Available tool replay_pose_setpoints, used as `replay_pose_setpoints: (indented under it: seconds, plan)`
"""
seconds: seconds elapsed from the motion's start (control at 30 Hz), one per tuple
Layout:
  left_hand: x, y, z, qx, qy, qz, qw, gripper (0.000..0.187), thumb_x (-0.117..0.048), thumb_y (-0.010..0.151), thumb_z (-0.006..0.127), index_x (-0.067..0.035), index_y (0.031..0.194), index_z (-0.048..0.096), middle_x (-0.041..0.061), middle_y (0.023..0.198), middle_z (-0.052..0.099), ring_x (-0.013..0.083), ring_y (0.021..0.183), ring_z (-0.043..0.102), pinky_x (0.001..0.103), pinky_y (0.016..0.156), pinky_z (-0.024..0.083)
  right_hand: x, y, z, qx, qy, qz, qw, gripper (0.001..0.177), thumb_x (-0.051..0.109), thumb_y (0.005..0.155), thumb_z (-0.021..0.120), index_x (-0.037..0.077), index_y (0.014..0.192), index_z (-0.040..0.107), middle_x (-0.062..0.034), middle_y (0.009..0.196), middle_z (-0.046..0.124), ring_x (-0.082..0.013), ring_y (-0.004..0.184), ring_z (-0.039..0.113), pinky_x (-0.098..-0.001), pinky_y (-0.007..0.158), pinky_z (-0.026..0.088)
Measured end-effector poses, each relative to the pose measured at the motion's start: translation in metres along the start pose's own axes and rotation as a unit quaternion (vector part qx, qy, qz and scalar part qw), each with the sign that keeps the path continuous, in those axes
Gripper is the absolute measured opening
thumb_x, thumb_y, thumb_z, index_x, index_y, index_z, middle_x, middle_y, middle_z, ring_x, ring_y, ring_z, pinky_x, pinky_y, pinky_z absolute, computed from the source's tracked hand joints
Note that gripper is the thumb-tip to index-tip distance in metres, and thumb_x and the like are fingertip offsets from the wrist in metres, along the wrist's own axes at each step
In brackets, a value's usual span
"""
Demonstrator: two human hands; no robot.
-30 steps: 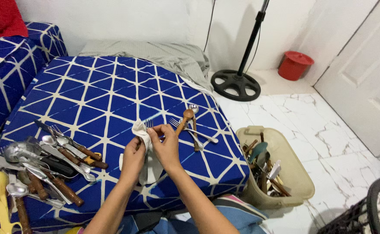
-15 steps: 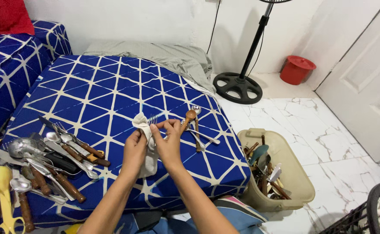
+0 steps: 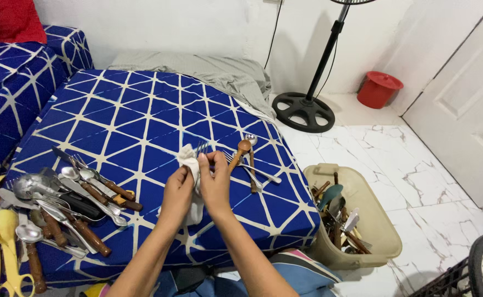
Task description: The person wipes individual pieces of silverware, including forks, knives, and spoons, with a cloth while they are laid out on a bed.
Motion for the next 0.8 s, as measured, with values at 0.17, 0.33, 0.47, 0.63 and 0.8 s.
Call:
replay_pose_setpoints:
  seconds: [0.17,0.33,0.47,0.63,0.8]
  plan:
    - [-0.007,-0.021,0.002,0.038,-0.004,0.004,0.999,0.031,-0.021,0.102,0.051,0.003,0.109,0.07,0.003,0.082,0.071,0.0076,0.071,0.059,0.026,0.063,0.046,0.005,0.015,-0.013,-0.06,-0.017,-0.038,0.997,0.025,0.022,0.102,0.06,0.0,0.092,0.055,-0.0088,0.093,0.054,-0.0191,0.085,0.053,-0.0335,0.079,0.046]
    - [-0.001,-0.02,-0.006,0.026,0.01,-0.009,1.0,0.032,-0.022,0.103,0.052,0.004,0.107,0.07,0.005,0.081,0.069,0.0087,0.072,0.057,0.028,0.063,0.045,-0.001,0.001,-0.006,-0.043,-0.05,-0.016,0.998,0.026,0.021,0.101,0.062,-0.001,0.089,0.058,-0.0096,0.094,0.052,-0.0207,0.085,0.053,-0.0348,0.078,0.045]
    - [-0.007,-0.012,-0.012,0.014,0.004,-0.009,1.0,0.032,-0.022,0.102,0.052,0.003,0.113,0.07,0.006,0.087,0.072,0.0087,0.075,0.059,0.027,0.066,0.047,0.01,-0.012,0.003,-0.005,-0.012,-0.061,0.998,0.026,0.024,0.103,0.061,0.0,0.094,0.058,-0.008,0.1,0.051,-0.0176,0.09,0.055,-0.0312,0.084,0.048]
    - [0.0,-0.024,-0.006,0.075,-0.001,0.048,0.996,0.032,-0.019,0.101,0.051,0.003,0.116,0.067,0.005,0.096,0.074,0.0075,0.085,0.065,0.025,0.075,0.05,0.005,0.016,-0.017,-0.083,-0.028,-0.002,0.996,0.028,0.027,0.101,0.062,0.001,0.092,0.057,-0.0073,0.099,0.051,-0.0181,0.083,0.05,-0.0314,0.075,0.044]
    - [0.005,-0.019,-0.004,0.052,0.04,-0.002,0.998,0.03,-0.018,0.101,0.052,0.005,0.108,0.07,0.005,0.081,0.07,0.0094,0.072,0.058,0.028,0.065,0.047,0.002,-0.004,-0.008,-0.045,-0.017,-0.004,0.999,0.028,0.027,0.102,0.061,0.001,0.093,0.057,-0.0086,0.098,0.049,-0.0197,0.086,0.051,-0.0316,0.079,0.045]
Point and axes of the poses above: each hand's wrist, its own y-axis towards the middle knuckle, its own z-axis out of the palm, x = y × z, the point moved 7 cm from there along y, towards the middle knuckle
